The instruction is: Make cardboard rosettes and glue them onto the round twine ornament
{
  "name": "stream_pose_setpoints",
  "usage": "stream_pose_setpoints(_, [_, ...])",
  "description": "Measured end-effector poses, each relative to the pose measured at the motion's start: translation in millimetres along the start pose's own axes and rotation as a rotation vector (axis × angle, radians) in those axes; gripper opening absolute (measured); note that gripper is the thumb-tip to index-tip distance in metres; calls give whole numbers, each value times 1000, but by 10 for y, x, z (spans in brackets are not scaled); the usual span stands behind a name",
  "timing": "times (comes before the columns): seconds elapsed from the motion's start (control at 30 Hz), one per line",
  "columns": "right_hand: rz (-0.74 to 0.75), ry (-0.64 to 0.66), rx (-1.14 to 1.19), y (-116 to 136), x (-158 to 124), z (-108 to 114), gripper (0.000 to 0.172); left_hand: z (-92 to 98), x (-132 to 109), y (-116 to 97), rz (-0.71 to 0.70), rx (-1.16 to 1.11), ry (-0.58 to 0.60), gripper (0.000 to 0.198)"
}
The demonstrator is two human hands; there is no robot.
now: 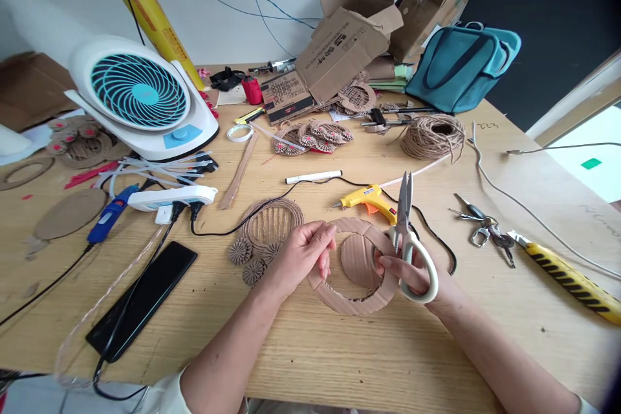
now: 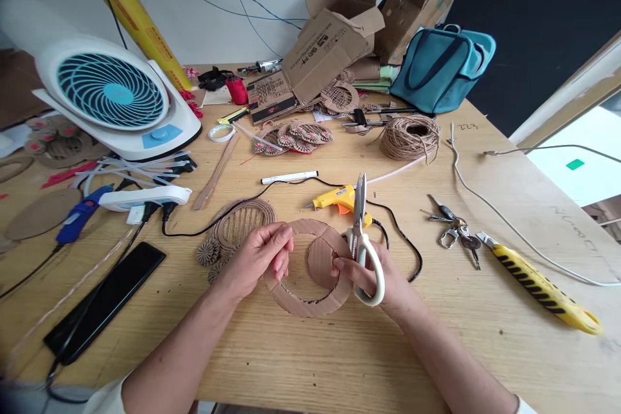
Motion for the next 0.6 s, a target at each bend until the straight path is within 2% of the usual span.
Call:
stream_pose_setpoints(0.1, [-18, 113, -28, 64, -39, -76, 32, -98, -37, -15, 38, 66, 129, 43])
stream_pose_setpoints(0.17, [14, 121, -68, 142, -55, -26, 29, -113, -55, -28, 46, 92, 153, 42])
stream_pose_setpoints(0.27, [103, 81, -253, 257, -59, 141, 22, -27, -59, -91, 15, 106, 70, 39])
stream_pose_setpoints(0.37, [260, -12, -581, 405, -69, 295, 19, 79, -72, -172, -10, 90, -21, 35])
stream_pose_setpoints(0.5, [475, -49, -927, 550, -118, 217, 16, 175, -87, -239, -27, 108, -93, 28])
stream_pose_setpoints(0.6, [542, -76, -1061, 609, -159, 148, 16, 162, -98, -230, -23, 154, -87, 26])
Point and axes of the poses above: each hand's wrist, its own x-axis towards the middle knuckle, its own z-axis out of the back of the hand, y = z × x, the point moved 10 cm from there along x, towards the middle knuckle, and after that the axes turned 3 degrees about -x, right-handed, at the moved point
